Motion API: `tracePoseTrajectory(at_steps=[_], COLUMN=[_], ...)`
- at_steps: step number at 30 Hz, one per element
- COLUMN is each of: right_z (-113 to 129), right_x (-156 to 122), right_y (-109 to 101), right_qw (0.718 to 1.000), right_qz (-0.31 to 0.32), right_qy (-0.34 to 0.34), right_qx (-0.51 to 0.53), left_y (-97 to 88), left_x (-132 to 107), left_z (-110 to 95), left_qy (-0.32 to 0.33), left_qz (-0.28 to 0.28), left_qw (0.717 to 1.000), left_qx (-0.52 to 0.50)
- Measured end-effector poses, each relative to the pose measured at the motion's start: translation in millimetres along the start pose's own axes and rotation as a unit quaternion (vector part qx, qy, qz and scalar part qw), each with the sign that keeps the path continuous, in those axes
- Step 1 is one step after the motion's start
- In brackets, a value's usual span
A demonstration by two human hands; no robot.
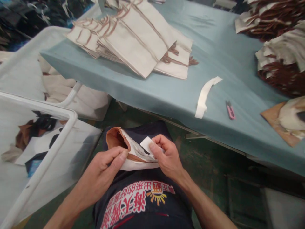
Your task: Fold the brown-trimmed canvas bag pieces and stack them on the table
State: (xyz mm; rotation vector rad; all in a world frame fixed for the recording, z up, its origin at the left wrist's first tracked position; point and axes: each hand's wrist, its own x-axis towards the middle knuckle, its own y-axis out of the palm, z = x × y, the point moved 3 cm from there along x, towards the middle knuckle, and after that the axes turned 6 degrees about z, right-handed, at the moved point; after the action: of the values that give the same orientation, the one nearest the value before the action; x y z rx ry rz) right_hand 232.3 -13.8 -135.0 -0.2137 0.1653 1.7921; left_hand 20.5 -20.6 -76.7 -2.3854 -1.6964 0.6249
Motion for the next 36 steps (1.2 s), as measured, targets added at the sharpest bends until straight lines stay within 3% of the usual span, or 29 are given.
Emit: tracePoseTrajectory(at_steps=[4,7,12,19,28,33,36], right_z=[53,70,62,45,34,35,36], right_x=[-19,-27,-21,-16,-16,-17,-19], right_y=[-4,4,13,19,30,33,31], right_qw=[0.997,0.995,0.994,0.995,0.997,0.999,0.999], right_qz=[0.071,0.084,0.051,0.065,0.061,0.044,0.047], right_qy=[-0.024,-0.026,0.001,0.063,0.044,0.015,-0.006], right_qx=[-0.001,-0.036,-0.099,-0.037,0.024,-0.002,-0.005], left_y=[2.9,4.8,9.8,10.2,8.8,8.0,6.8], left_x=[15,18,18,18,18,15,14], left_z=[-13,-11,-3,0,0,-10,-12], left_qy=[0.038,0.024,-0.002,-0.009,0.002,0.018,-0.008], left_qz=[0.01,0.033,0.056,0.056,0.057,0.022,0.0], left_qw=[0.999,0.995,0.99,0.988,0.986,0.99,0.986], left_qx=[-0.037,-0.093,-0.128,-0.143,-0.155,-0.139,-0.166])
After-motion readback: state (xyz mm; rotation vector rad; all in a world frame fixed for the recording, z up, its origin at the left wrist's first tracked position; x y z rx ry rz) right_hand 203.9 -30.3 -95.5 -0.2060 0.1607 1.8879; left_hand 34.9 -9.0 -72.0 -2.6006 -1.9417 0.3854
